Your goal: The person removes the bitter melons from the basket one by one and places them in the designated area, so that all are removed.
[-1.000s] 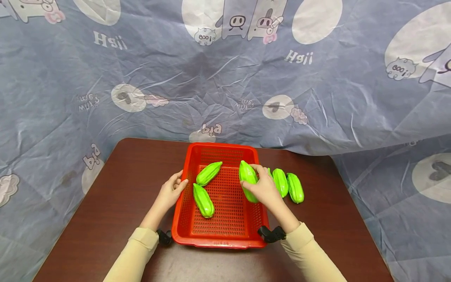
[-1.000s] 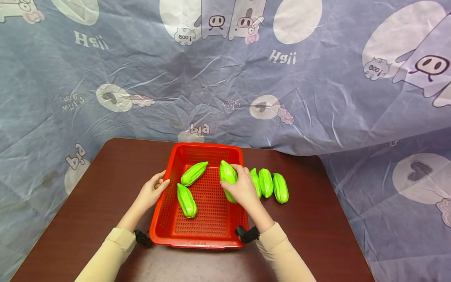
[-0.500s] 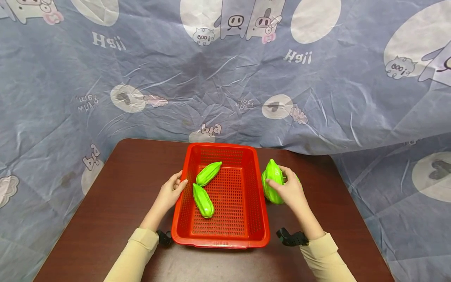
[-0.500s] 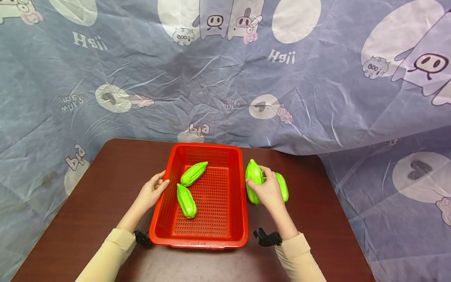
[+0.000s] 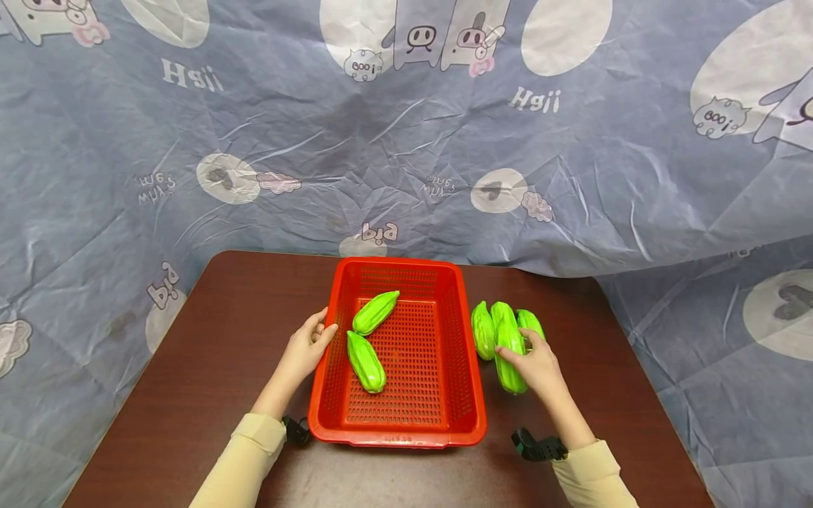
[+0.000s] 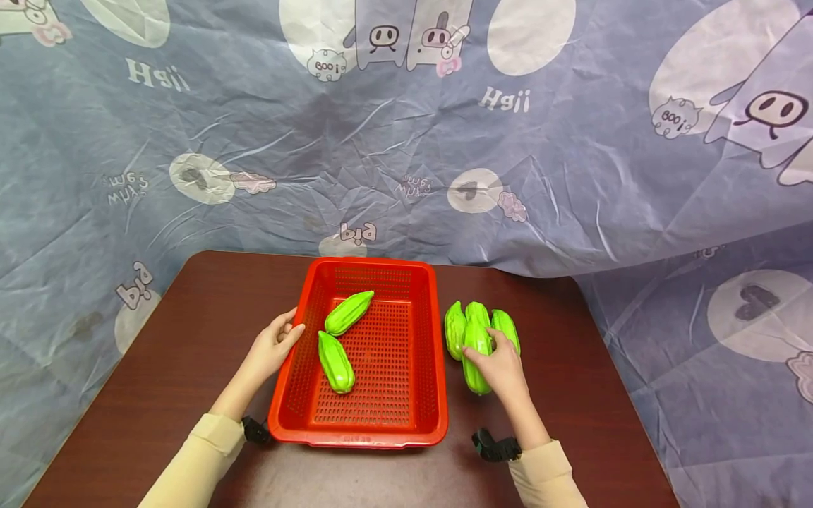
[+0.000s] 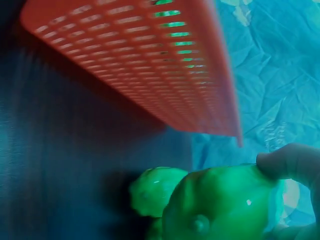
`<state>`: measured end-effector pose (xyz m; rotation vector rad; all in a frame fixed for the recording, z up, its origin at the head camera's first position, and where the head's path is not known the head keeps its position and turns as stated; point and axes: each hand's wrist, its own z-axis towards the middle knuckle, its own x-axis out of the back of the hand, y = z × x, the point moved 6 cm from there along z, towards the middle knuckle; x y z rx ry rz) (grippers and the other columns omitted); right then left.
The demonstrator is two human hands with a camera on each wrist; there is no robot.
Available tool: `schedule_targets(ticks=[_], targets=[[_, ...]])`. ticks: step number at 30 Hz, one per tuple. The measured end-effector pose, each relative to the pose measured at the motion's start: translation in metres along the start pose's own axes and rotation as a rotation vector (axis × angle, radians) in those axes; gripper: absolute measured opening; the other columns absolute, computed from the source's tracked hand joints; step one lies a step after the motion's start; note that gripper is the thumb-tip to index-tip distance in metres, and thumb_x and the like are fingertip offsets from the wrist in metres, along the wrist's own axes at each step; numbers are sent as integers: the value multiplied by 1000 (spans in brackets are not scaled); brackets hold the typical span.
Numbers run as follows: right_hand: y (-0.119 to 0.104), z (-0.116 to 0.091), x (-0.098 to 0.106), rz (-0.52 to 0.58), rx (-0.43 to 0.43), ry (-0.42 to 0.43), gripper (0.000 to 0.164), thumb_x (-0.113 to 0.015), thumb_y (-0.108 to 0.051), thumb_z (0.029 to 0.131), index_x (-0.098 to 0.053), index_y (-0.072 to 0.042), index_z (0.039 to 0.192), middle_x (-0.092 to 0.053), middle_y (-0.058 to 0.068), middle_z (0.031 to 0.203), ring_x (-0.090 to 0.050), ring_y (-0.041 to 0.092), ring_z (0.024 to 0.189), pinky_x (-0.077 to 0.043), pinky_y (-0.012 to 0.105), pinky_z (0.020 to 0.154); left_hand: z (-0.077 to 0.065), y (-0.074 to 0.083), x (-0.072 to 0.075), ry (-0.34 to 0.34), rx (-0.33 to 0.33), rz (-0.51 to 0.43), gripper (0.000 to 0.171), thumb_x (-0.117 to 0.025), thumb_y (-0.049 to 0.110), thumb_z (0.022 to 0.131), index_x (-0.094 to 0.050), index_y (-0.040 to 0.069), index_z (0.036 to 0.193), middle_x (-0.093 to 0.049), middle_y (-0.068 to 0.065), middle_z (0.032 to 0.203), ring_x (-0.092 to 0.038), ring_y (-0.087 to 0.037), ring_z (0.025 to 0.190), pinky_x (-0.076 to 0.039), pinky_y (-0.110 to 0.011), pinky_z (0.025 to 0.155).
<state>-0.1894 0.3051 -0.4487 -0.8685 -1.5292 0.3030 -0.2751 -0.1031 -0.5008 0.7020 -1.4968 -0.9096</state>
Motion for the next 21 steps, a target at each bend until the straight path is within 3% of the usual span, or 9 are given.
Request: schedule_targets(ticks=[13, 21], targets=[[36, -7, -30, -9, -37, -36, 77, -71, -34, 87, -40, 7, 143, -51, 35, 132, -51, 46, 120, -44, 56, 95, 1, -1, -1, 10, -4, -10, 58, -56, 32, 102, -40, 4, 150, -54, -9, 98, -50, -17, 80, -42, -27, 67], [44, -12, -38, -10, -55, -44, 72, -75, -35, 84, -46, 7, 135, -60, 25, 112, -60, 33, 97, -49, 44, 78, 1, -1, -1, 12, -1, -36, 58, -57, 32, 101, -41, 4, 149, -54, -8, 96, -49, -16, 79, -42, -24, 65]])
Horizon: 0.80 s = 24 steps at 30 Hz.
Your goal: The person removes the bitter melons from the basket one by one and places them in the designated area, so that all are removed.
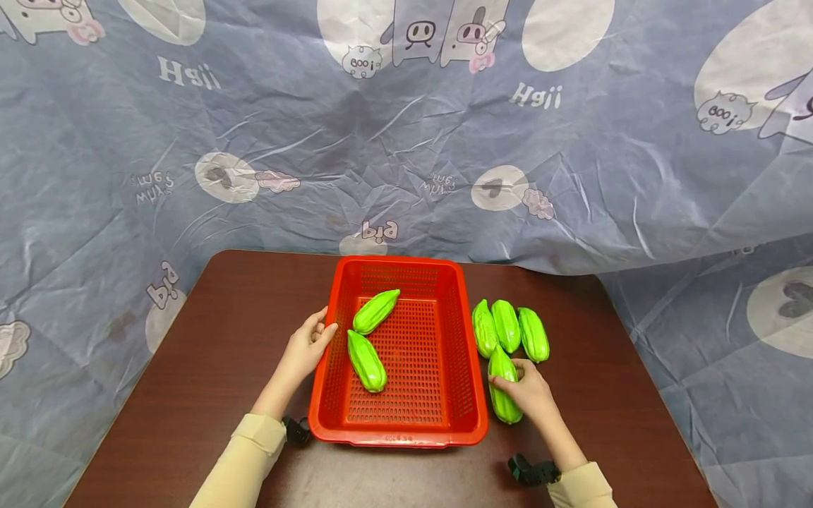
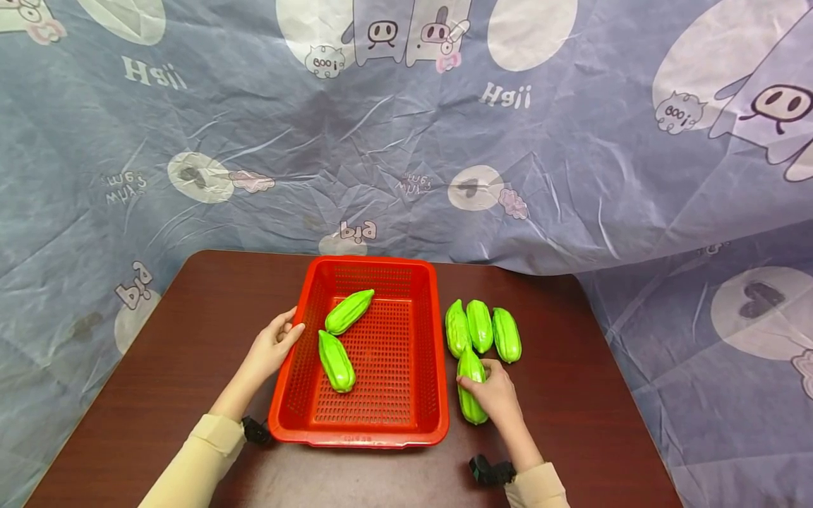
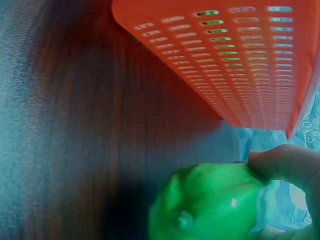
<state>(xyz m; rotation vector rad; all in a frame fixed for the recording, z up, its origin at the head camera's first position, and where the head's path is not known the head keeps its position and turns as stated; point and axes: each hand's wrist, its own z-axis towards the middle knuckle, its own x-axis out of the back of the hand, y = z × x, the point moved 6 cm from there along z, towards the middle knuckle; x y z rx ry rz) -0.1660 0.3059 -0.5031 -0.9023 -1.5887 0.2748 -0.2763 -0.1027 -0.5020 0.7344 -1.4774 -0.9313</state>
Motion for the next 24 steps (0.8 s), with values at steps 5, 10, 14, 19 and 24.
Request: schedule_targets(ticks=[5, 10, 14, 19, 24], targets=[[4, -2, -6, -4, 8, -11, 69, -76, -33, 83, -49, 6, 133, -62, 22, 107, -61, 29, 92, -48, 37, 72, 0, 1, 0, 1, -11, -9, 57, -58, 29, 101, -41, 2, 149, -55, -9, 95, -50, -16, 77, -42, -24, 65], [5, -4, -9, -2, 13, -15, 69, -77, -33, 82, -50, 8, 131, -63, 22, 105, -61, 28, 90, -48, 36, 72, 0, 0, 0, -1, -7, -28, 57, -58, 28, 101, -41, 3, 149, -55, -9, 95, -49, -16, 76, -42, -23, 64], [6, -4, -10, -14, 22, -16, 68, -77, -32, 82, -51, 8, 130, -63, 22, 106, -60, 28, 90, -48, 37, 72, 1, -1, 0, -1, -8, -30, 57, -58, 28, 101, -41, 2, 149, -55, -10, 95, -49, -15, 76, -43, -23, 64], [7, -3, -11, -22, 25, -25, 68, -76, -32, 83, -51, 9, 130, -62, 22, 105, -59, 28, 88, -47, 36, 71, 0, 0, 0, -2, -1, -29, 56, -58, 27, 101, -41, 3, 149, -55, -10, 96, -50, -16, 76, -44, -24, 64], [8, -2, -11, -27, 24, -29, 69, -75, -33, 83, -51, 10, 131, -62, 24, 107, -59, 29, 90, -48, 39, 74, 0, 1, 0, -7, -1, -31, 57, -57, 27, 101, -40, 3, 149, -54, -10, 95, -49, -16, 76, -43, -23, 63]])
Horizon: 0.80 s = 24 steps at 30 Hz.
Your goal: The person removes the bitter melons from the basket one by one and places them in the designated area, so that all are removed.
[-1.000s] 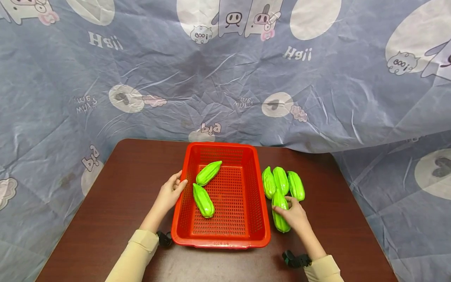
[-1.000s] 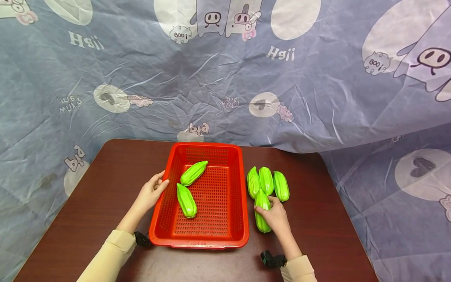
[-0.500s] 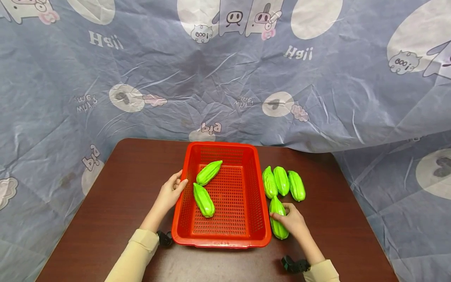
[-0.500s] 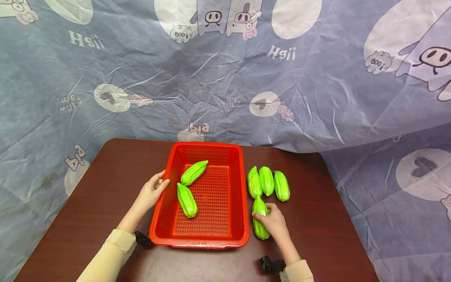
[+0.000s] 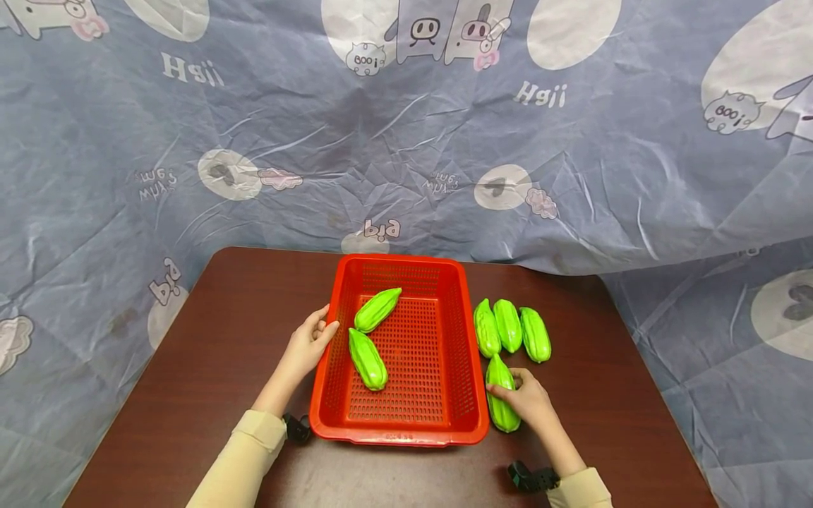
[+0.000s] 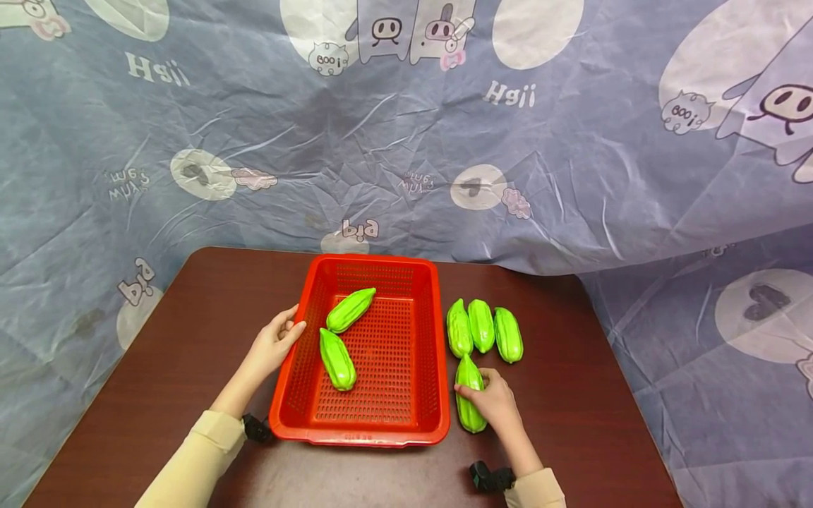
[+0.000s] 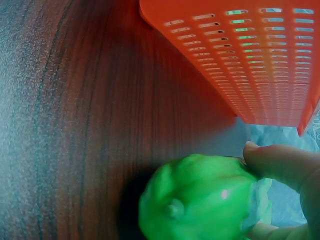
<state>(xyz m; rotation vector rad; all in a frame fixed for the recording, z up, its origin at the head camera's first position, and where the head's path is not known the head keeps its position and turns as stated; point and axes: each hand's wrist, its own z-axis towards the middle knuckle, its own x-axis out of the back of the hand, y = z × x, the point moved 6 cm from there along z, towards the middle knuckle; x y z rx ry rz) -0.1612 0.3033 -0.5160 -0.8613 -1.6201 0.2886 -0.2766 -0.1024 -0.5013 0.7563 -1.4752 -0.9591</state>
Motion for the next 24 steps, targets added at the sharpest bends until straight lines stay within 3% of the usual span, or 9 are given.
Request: schedule_targets(ticks=[15, 24], targets=[[1, 2, -1, -16, 3, 1, 70, -74, -37, 85, -52, 10, 130, -63, 25, 109, -61, 30, 92, -49, 41, 76, 0, 2, 0, -9, 2, -4, 58, -57, 29, 101, -40, 3, 150, -53, -9, 95, -49, -16, 75, -42, -23, 62], [-2, 1, 5, -20, 15, -14, 72, -71, -40, 88, -48, 10, 134, -59, 33, 122, -59, 44, 110, -48, 53, 90, 0, 0, -1, -4, 2, -22, 58, -57, 28, 101, -39, 3, 150, -56, -11, 95, -50, -15, 74, -43, -23, 62]])
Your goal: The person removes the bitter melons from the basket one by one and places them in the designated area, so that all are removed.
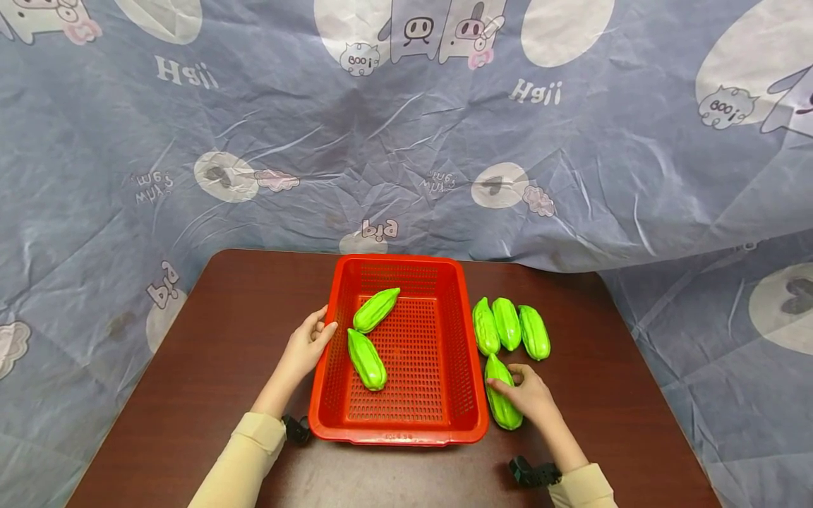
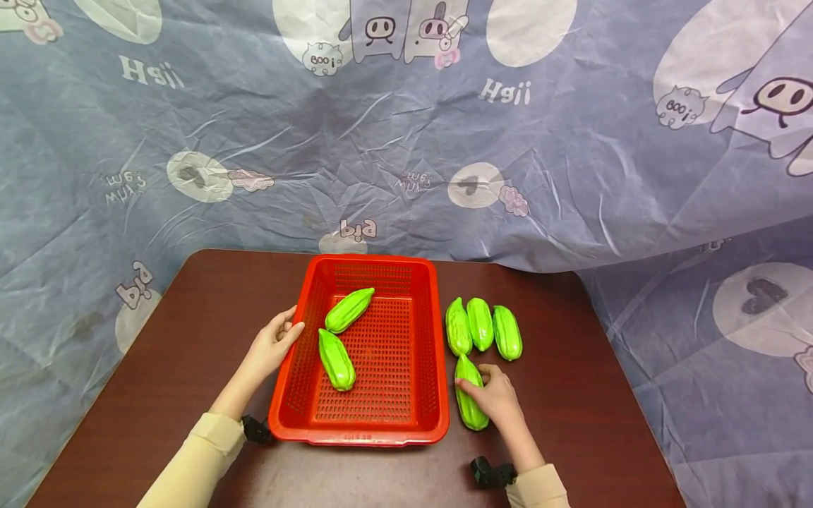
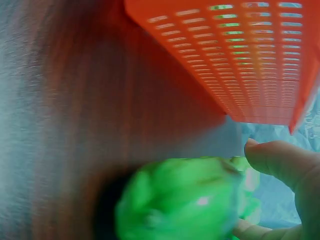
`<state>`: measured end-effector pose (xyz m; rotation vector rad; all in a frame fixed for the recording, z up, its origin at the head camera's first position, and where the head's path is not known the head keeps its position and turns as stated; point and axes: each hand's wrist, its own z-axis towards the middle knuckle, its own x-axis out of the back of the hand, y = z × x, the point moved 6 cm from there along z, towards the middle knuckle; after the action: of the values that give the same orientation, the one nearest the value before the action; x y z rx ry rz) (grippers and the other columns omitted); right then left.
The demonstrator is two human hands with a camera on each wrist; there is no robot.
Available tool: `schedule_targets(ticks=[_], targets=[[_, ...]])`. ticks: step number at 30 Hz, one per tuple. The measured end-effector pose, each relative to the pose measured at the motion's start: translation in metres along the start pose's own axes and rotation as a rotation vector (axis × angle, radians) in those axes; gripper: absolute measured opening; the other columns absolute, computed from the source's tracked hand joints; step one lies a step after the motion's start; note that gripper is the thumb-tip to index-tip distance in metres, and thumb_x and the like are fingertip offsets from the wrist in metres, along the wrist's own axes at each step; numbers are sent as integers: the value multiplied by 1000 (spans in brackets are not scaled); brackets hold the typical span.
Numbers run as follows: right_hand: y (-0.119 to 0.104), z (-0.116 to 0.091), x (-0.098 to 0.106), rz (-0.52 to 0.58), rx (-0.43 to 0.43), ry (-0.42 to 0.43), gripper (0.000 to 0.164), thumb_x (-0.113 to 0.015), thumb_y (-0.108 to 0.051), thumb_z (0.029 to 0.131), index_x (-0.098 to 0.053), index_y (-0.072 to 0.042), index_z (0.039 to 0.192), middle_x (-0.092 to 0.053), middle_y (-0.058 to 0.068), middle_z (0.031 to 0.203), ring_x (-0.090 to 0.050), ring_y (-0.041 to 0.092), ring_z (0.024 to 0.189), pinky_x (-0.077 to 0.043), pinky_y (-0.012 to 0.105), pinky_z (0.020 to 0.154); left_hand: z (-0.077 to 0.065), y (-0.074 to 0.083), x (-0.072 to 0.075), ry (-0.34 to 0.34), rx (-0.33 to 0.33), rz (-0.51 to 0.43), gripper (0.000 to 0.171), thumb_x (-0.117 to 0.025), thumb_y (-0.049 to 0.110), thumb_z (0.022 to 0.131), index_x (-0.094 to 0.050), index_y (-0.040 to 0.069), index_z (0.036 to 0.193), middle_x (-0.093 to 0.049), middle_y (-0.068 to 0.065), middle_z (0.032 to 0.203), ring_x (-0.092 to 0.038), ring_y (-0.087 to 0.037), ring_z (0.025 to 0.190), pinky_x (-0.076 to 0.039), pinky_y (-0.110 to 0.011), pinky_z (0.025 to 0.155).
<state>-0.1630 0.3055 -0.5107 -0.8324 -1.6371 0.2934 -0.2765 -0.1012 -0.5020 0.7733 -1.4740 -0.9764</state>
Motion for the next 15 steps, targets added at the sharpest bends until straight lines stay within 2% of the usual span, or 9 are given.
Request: schedule_targets(ticks=[6, 15], targets=[[-15, -1, 16, 29, -16, -21, 75, -65, -43, 93, -41, 8, 142, -50, 34, 136, -50, 47, 126, -46, 56, 97, 0, -1, 0, 5, 0, 6, 58, -58, 28, 101, -39, 3, 149, -57, -11, 95, -50, -14, 73, -43, -23, 62], [-61, -4, 40, 76, 49, 21, 74, -65, -44, 93, -40, 1, 146, -48, 29, 141, -50, 44, 128, -46, 53, 99, 1, 0, 1, 6, -3, 4, 56, -58, 26, 101, -41, 1, 148, -55, -10, 95, -49, -14, 74, -42, -22, 62]])
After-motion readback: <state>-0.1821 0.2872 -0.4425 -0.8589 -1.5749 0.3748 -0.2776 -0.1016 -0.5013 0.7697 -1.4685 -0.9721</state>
